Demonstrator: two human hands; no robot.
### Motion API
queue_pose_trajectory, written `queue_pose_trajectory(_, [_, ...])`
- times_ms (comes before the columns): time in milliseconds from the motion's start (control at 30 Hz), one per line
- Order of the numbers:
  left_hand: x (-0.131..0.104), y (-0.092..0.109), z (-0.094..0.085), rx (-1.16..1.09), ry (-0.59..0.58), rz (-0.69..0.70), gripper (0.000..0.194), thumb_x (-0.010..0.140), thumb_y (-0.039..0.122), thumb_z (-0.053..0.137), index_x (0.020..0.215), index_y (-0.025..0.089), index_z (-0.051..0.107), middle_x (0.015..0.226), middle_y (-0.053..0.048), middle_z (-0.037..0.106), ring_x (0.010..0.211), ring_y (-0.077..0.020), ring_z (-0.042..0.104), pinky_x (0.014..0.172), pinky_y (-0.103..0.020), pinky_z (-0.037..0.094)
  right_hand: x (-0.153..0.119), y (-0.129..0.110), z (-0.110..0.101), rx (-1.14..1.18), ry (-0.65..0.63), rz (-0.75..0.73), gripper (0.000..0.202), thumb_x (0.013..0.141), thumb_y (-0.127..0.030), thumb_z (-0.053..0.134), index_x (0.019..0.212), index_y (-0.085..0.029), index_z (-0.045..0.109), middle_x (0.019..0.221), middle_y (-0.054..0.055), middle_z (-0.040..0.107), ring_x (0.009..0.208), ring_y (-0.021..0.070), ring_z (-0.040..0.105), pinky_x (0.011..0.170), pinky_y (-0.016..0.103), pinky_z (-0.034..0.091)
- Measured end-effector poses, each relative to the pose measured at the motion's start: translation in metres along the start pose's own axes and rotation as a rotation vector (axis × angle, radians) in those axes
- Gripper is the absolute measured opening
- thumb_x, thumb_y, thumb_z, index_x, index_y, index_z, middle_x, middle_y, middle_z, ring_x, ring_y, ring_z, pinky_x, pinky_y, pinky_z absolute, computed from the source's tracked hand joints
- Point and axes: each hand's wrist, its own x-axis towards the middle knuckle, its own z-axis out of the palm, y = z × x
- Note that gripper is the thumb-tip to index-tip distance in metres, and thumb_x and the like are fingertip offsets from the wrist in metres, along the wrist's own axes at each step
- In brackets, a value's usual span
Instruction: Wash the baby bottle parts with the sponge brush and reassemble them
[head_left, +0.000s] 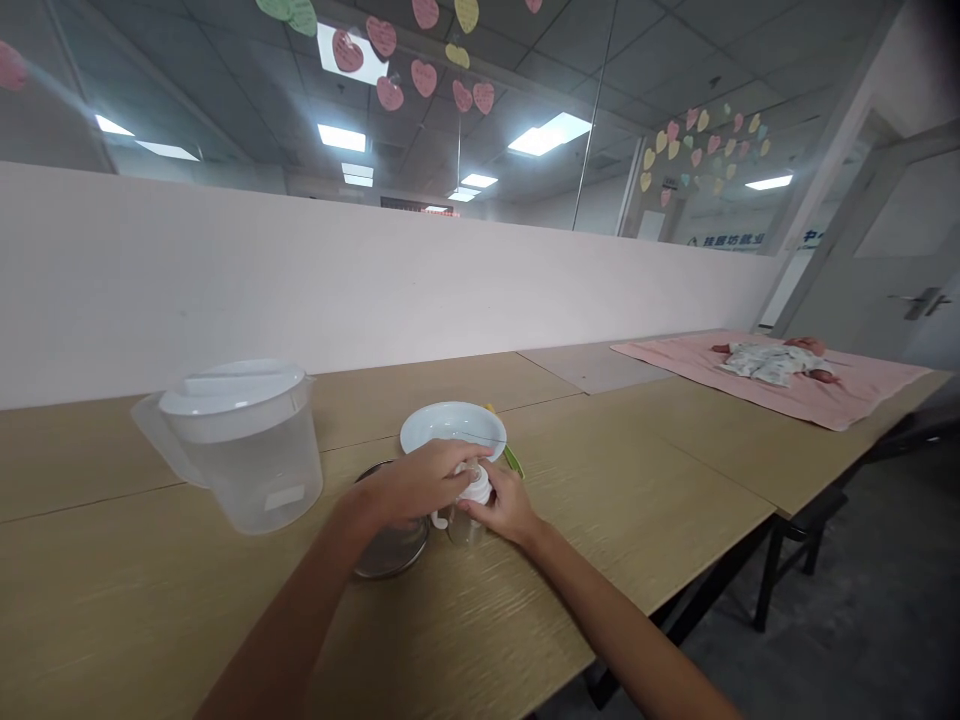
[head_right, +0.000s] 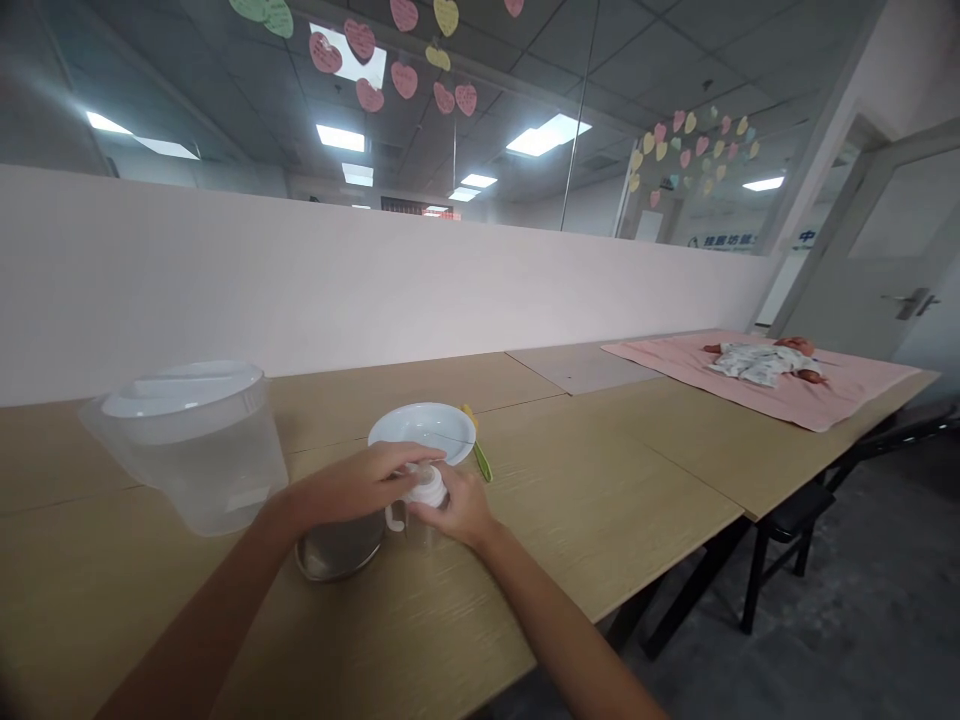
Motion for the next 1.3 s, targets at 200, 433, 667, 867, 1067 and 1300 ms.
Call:
queue_pose_trajectory(200, [0.005,-0.005,0.010,0.133,0.016,-0.005,0.050,0.073,0.011,0.041,0.121,0.019,0.054,0.121,-0.006,0.059,0.106,-0.0201,0.056,0.085,-0.029,0.045,0.000,0.001,0.001,-0.005,0.018,-0.004,0.044,0.074,-0.057,0.055,0.095,-0.019,0.058,0.076,0.004,0.066,0.066,0.0193,0.060,0.059,0.029,0.044])
queue_pose_trajectory(433, [0.005,-0.006,0.008,0.155,0.014,-0.080,0.046,0.074,0.019,0.044,0.119,0.021,0.055,0.115,-0.006,0.061,0.097,-0.0208,0.058,0.075,-0.026,0.046,0.001,-0.005,0.001,0.017,-0.024,0.001,0.044,0.075,-0.059,0.051,0.091,-0.020,0.059,0.071,0.003,0.066,0.060,0.0176,0.059,0.054,0.027,0.043])
queue_pose_trajectory(667, [0.010,-0.001,0.009,0.269,0.033,-0.042,0.032,0.073,0.020,0.047,0.101,0.021,0.062,0.095,-0.005,0.066,0.081,-0.0187,0.060,0.063,-0.024,0.041,-0.002,-0.003,0.004,-0.106,0.058,-0.013,0.046,0.071,-0.061,0.054,0.090,-0.019,0.059,0.067,0.004,0.064,0.059,0.0184,0.060,0.054,0.028,0.044])
queue_pose_trajectory(867, [0.022,0.005,0.022,0.497,0.118,-0.163,0.031,0.085,0.033,0.039,0.095,0.018,0.064,0.080,-0.010,0.068,0.071,-0.0227,0.061,0.057,-0.028,0.037,-0.006,-0.001,0.013,-0.151,0.114,-0.035,0.045,0.070,-0.063,0.053,0.075,-0.019,0.057,0.057,0.003,0.060,0.048,0.0163,0.055,0.048,0.027,0.041])
queue_pose_trajectory(1067, [0.009,0.002,0.006,0.319,0.137,-0.140,0.030,0.081,0.038,0.047,0.102,0.023,0.063,0.079,-0.003,0.068,0.069,-0.0184,0.060,0.055,-0.025,0.035,-0.002,-0.007,0.002,-0.063,0.045,0.014,0.041,0.071,-0.058,0.055,0.084,-0.020,0.059,0.063,0.001,0.062,0.052,0.0151,0.055,0.050,0.025,0.040])
queue_pose_trajectory(1300, [0.003,0.002,-0.004,0.282,0.140,-0.116,0.021,0.082,0.029,0.041,0.085,0.023,0.061,0.080,0.001,0.066,0.065,-0.0154,0.056,0.053,-0.024,0.031,0.000,-0.008,-0.003,-0.050,0.021,0.041,0.042,0.071,-0.059,0.056,0.087,-0.019,0.060,0.065,0.002,0.062,0.053,0.0156,0.054,0.050,0.026,0.039])
